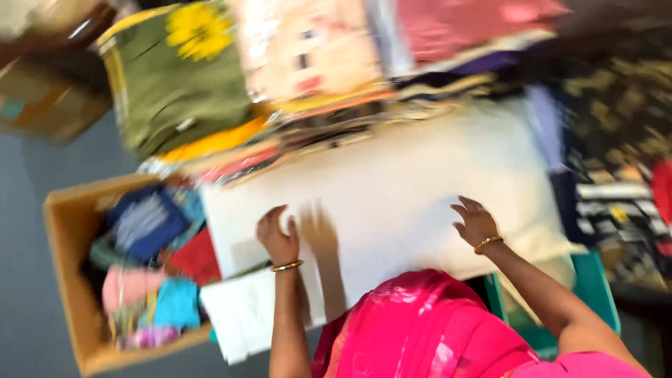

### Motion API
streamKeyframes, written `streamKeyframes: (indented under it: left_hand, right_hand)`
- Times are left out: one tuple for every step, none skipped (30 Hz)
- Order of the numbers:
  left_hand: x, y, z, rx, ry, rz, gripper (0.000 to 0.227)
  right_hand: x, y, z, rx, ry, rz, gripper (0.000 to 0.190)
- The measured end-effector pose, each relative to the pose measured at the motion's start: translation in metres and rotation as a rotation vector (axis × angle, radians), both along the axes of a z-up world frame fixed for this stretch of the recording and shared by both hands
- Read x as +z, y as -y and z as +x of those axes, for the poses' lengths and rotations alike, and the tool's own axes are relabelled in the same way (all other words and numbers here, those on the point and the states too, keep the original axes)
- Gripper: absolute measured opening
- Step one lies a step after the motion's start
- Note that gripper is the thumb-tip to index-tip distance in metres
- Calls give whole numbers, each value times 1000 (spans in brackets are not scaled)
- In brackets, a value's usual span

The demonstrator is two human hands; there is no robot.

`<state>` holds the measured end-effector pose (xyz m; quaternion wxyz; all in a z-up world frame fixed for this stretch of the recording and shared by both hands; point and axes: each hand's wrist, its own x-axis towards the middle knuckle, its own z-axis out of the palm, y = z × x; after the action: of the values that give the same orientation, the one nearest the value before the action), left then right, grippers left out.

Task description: Folding various colored t-shirts and garments on a white workstation and placing them into sorted stacks and boxes.

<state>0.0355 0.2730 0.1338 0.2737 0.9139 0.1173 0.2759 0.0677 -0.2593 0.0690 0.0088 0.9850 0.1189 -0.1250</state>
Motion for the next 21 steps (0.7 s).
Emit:
streamKeyframes:
  left_hand:
    - [0, 29, 19, -206, -64, -41, 32]
    - [2, 60, 32, -411, -140, -75, 32]
    - [5, 88, 41, -485, -142, -72, 32]
    - [7, 117, 47, -675, -248, -59, 36]
    - [9, 146, 51, -863, -354, -38, 40]
    - [11, 169, 51, -918, -355, -31, 40]
    - [14, 191, 49, -997, -447, -6, 41]
    - [18, 211, 47, -1058, -537, 23, 42]
    - [17, 228, 44, -1095, -534, 34, 42]
    - [16, 242, 39, -1109, -542, 52, 42]
    - [15, 254, 34, -1122, -549, 70, 43]
    - [16, 263, 30, -1132, -550, 78, 43]
    - [17, 271, 25, -1138, -576, 91, 43]
    - [18, 279, 20, -1136, -601, 101, 43]
    - [19, 284, 18, -1137, -601, 107, 43]
    - [18, 290, 13, -1119, -639, 131, 43]
    - [17, 295, 10, -1101, -677, 156, 43]
    - [21, 302, 6, -1095, -683, 156, 43]
    - [25, 310, 3, -1071, -718, 198, 44]
    - [30, 315, 1, -1043, -751, 242, 45]
    - [29, 323, -3, -1033, -757, 242, 45]
  right_hand:
    - [-3, 23, -13, -109, 39, 126, 45]
    - [-5, 46, -31, -217, 80, 251, 25]
    - [4, 63, -44, -292, 89, 245, 25]
    - [12, 82, -56, -326, 206, 308, 18]
    - [18, 99, -69, -359, 327, 363, 12]
    - [25, 121, -82, -411, 338, 352, 12]
    - [33, 142, -96, -464, 431, 324, 12]
    - [39, 164, -103, -499, 524, 298, 12]
    - [49, 189, -115, -535, 534, 288, 12]
    - [57, 213, -123, -556, 681, 249, 14]
    - [65, 236, -131, -574, 826, 205, 16]
    - [69, 260, -138, -586, 829, 205, 16]
    - [72, 283, -145, -692, 885, 192, 11]
    - [76, 307, -149, -791, 941, 180, 10]
    - [72, 328, -151, -795, 942, 183, 10]
    - [69, 350, -152, -847, 1019, 191, 12]
    - [65, 372, -151, -899, 1096, 199, 14]
    - [63, 389, -145, -897, 1089, 204, 14]
    - [62, 405, -138, -1012, 1063, 401, 13]
    - [59, 420, -127, -1121, 1024, 603, 13]
    - [66, 427, -120, -1117, 1016, 611, 13]
